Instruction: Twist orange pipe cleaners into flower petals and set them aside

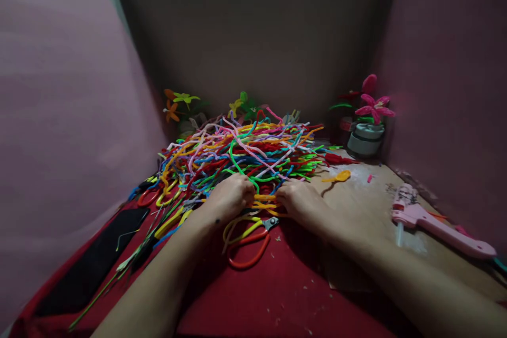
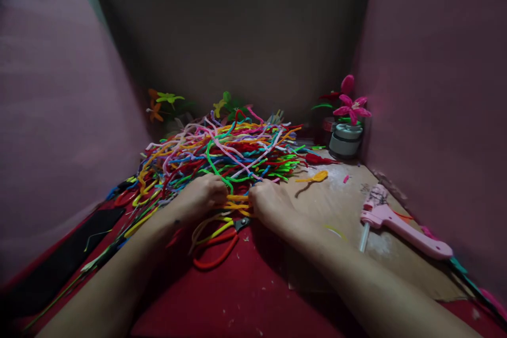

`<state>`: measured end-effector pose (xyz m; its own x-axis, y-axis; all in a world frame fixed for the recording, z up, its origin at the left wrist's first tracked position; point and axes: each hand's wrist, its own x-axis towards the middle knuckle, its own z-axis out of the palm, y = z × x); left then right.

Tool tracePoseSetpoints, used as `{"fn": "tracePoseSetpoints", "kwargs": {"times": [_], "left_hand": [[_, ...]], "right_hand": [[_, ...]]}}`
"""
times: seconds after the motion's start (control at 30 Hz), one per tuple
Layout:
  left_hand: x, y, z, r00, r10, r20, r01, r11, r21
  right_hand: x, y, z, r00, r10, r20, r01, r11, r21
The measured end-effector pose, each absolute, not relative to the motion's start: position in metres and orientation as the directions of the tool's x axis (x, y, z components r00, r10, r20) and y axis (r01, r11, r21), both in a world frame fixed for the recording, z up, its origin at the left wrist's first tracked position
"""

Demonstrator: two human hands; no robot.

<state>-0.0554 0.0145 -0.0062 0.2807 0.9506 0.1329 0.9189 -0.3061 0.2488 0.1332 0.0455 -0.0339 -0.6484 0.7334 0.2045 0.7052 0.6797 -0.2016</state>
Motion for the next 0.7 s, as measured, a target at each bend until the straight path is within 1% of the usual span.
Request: {"fn": "tracePoseSetpoints", "kwargs": {"times": [0.1, 0.2, 0.27, 0.33, 0.37, 0.47, 0.53, 0.6, 0.67, 0.7], "left_hand": [[-0.056, 0.011, -0.001, 0.297, 0.940, 0.169, 0.925, -0.328, 0.194], [-0.055, 0.005, 0.005, 0.286, 0.933, 0.218, 0.915, -0.333, 0.226], [-0.054, 0.003, 0.007, 0.290, 0.925, 0.246, 0.900, -0.351, 0.257], [-0.054, 0.002, 0.006, 0.301, 0.908, 0.290, 0.890, -0.377, 0.257], [-0.054, 0.003, 0.005, 0.315, 0.896, 0.313, 0.888, -0.395, 0.235], [-0.059, 0.005, 0.003, 0.357, 0.857, 0.370, 0.898, -0.424, 0.116], [-0.067, 0.006, 0.005, 0.346, 0.854, 0.389, 0.910, -0.406, 0.082], [-0.076, 0.007, 0.009, 0.278, 0.864, 0.419, 0.926, -0.357, 0.121], [-0.085, 0.007, 0.014, 0.160, 0.866, 0.473, 0.939, -0.281, 0.196], [-0.089, 0.007, 0.016, 0.086, 0.852, 0.516, 0.944, -0.235, 0.232]], "right_hand": [[0.136, 0.045, -0.035, -0.626, 0.721, 0.297, 0.712, 0.684, -0.159], [0.139, 0.044, -0.035, -0.591, 0.717, 0.369, 0.721, 0.675, -0.156], [0.140, 0.042, -0.037, -0.582, 0.715, 0.388, 0.718, 0.676, -0.168], [0.141, 0.042, -0.039, -0.587, 0.711, 0.387, 0.712, 0.681, -0.171], [0.142, 0.042, -0.041, -0.590, 0.711, 0.382, 0.713, 0.681, -0.167], [0.143, 0.044, -0.043, -0.577, 0.740, 0.345, 0.753, 0.646, -0.124], [0.145, 0.045, -0.043, -0.563, 0.768, 0.306, 0.780, 0.616, -0.110], [0.148, 0.046, -0.043, -0.556, 0.786, 0.269, 0.788, 0.602, -0.128], [0.150, 0.047, -0.043, -0.562, 0.787, 0.252, 0.772, 0.609, -0.181], [0.150, 0.047, -0.044, -0.565, 0.780, 0.268, 0.755, 0.620, -0.214]]}}
